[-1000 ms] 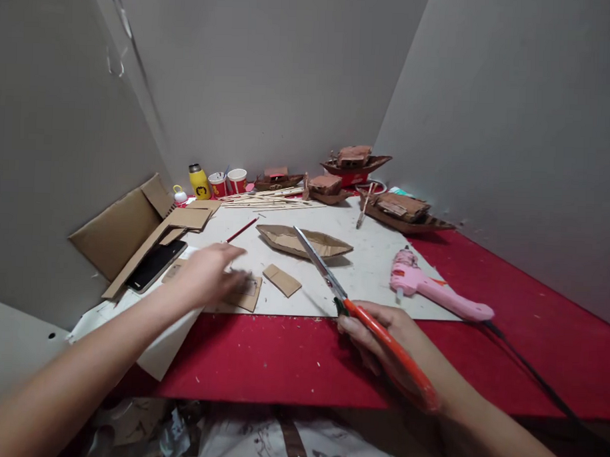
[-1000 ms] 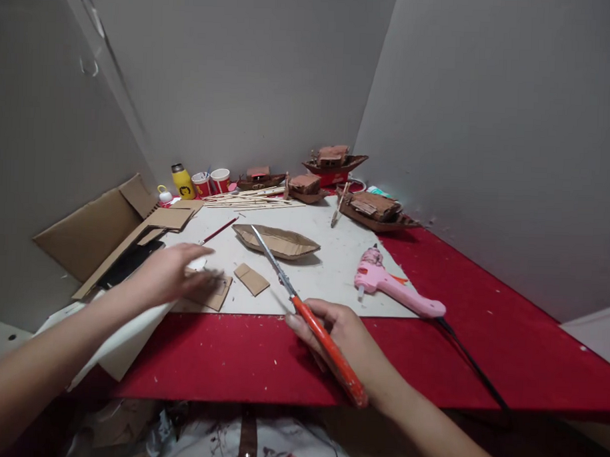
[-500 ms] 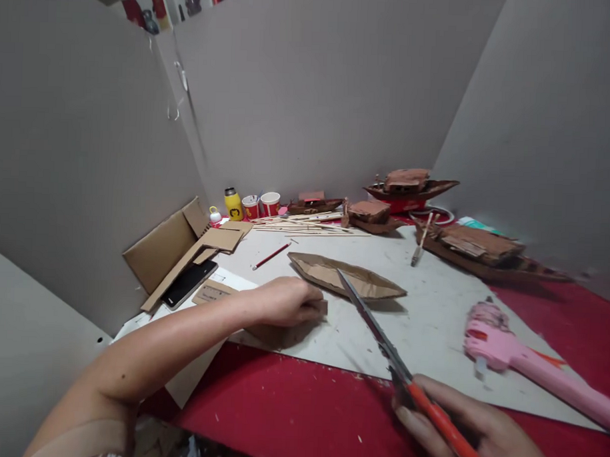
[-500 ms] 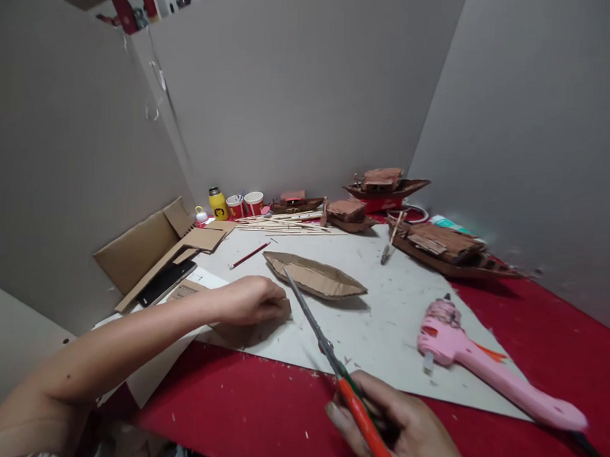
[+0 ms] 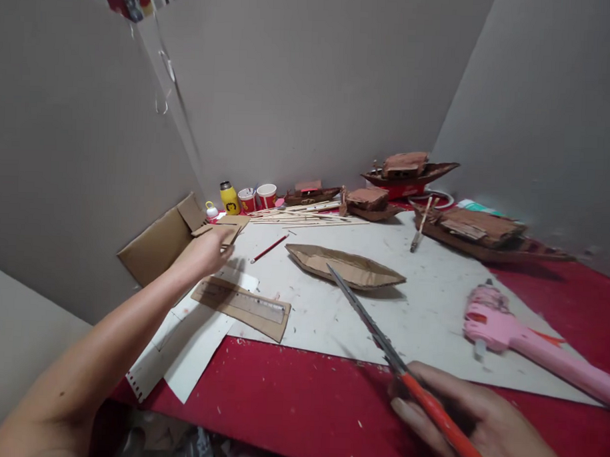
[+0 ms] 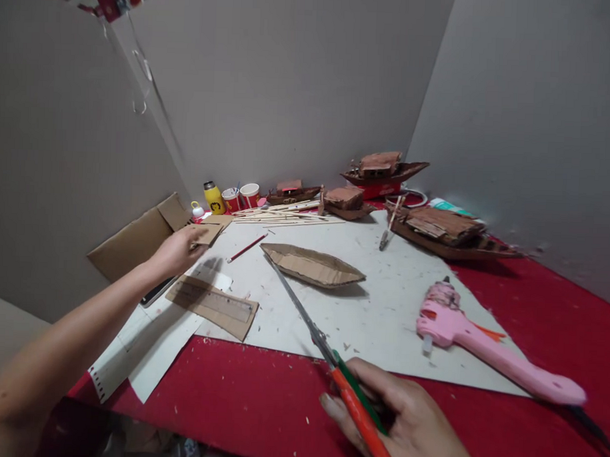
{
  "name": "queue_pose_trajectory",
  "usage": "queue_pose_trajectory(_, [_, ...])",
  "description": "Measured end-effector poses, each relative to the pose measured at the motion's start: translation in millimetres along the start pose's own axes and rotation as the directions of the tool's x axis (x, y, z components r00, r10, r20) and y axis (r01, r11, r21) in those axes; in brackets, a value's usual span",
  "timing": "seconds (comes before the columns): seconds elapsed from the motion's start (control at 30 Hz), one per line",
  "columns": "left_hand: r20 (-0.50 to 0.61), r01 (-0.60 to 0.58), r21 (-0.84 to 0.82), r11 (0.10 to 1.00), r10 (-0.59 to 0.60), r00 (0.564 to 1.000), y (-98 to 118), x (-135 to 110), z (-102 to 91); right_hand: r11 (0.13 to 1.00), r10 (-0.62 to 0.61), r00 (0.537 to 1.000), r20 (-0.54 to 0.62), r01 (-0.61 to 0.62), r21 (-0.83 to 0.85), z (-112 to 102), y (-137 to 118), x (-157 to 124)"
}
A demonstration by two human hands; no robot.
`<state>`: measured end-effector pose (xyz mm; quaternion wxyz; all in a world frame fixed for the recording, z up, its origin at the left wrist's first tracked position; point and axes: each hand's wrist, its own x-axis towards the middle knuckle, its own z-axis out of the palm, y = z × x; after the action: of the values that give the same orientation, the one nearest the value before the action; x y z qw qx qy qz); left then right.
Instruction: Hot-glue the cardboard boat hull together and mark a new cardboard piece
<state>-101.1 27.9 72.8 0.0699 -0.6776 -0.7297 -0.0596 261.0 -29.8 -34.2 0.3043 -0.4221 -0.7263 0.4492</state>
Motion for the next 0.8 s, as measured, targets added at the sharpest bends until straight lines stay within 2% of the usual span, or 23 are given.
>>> queue_pose_trajectory(0.07, [0.146, -0.167, -0.095, 0.981, 0.18, 0.973, 15, -17, 11.1, 1.0, 0.009, 1.0, 0.011, -0.009, -0.025, -2, -3, -1])
queue_pose_trajectory(0.13, [0.209, -0.273, -0.179, 0.945, 0.307, 0.929, 25, -34, 20.5, 0.996, -0.009, 1.0, 0.03, 0.011, -0.085, -6, -4, -3])
queue_pose_trajectory(0.2, [0.206, -0.313, -0.229, 0.922, 0.36, 0.91, 28, -47, 27.1, 0.982, -0.036, 0.998, 0.055, 0.046, -0.183, -13, -5, -5])
queue_pose_trajectory(0.3, [0.147, -0.315, -0.287, 0.905, 0.367, 0.919, 25, -52, 32.5, 0.92, -0.03, 0.993, 0.114, 0.072, -0.384, -26, -11, -10])
queue_pose_trajectory(0.43, [0.007, -0.367, -0.282, 0.887, 0.384, 0.923, 38, -33, 35.1, 0.778, 0.034, 0.985, 0.171, 0.081, -0.623, -41, -21, -13])
queue_pose_trajectory(0.53, [-0.066, -0.502, -0.148, 0.852, 0.498, 0.865, 65, -9, 39.0, 0.683, 0.093, 0.982, 0.163, 0.056, -0.728, -44, -22, -14])
queue_pose_trajectory(0.6, [-0.024, -0.584, 0.016, 0.811, 0.584, 0.811, 85, 7, 44.1, 0.659, 0.104, 0.98, 0.169, 0.059, -0.75, -45, -22, -16])
queue_pose_trajectory(0.63, [-0.001, -0.605, 0.037, 0.795, 0.606, 0.796, 94, 15, 47.1, 0.659, 0.103, 0.979, 0.174, 0.064, -0.75, -46, -21, -17])
queue_pose_trajectory(0.8, [0.058, -0.65, 0.093, 0.754, 0.648, 0.76, 116, 43, 60.0, 0.69, 0.079, 0.981, 0.174, 0.072, -0.72, -50, -16, -22])
